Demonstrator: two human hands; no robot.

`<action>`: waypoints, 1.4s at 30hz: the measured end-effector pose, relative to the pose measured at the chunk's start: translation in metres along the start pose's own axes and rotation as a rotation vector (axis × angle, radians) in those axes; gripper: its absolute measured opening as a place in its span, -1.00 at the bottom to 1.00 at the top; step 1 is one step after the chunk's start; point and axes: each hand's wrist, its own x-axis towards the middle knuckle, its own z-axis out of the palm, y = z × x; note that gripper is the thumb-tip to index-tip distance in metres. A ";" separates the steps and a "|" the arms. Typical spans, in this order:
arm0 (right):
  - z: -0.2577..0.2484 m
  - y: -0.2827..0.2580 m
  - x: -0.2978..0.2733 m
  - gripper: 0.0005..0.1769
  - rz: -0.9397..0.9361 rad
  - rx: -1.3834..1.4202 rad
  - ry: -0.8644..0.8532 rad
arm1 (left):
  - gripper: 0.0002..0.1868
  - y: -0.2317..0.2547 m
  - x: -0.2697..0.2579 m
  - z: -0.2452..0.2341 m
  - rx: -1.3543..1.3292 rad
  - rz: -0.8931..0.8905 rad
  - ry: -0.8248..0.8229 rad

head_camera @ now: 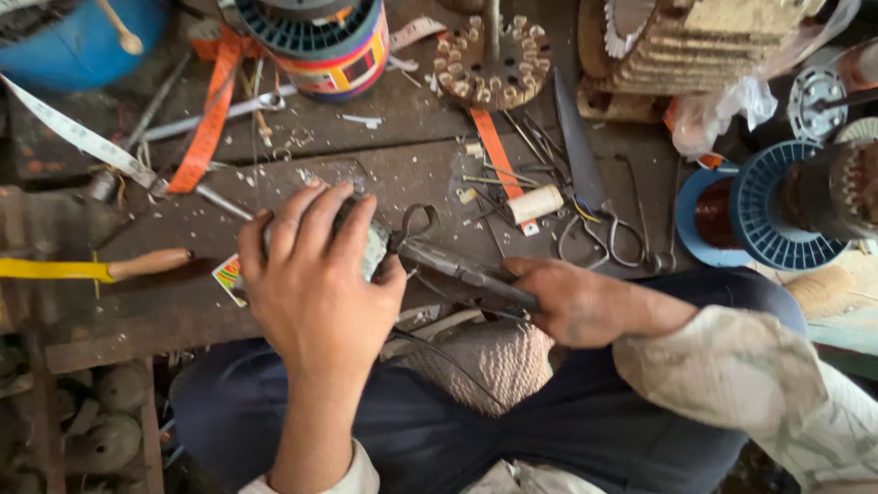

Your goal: The person works on a cylindrical electrical motor component, using pliers to strip and adjust wires, then twists and connects the wires by hand. The person handles the motor and wires directly, occasionally repositioning the component on the workbench.

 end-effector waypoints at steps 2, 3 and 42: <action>0.005 0.007 -0.001 -0.60 -0.249 -0.206 0.045 | -0.51 0.000 -0.002 0.000 0.016 0.001 -0.011; 0.001 0.007 0.001 -0.61 -0.382 -0.327 0.070 | -0.51 0.000 0.001 0.002 0.026 0.007 0.002; 0.067 -0.067 0.031 -0.36 0.399 -0.953 0.596 | -0.46 0.007 0.005 0.011 0.091 -0.047 0.010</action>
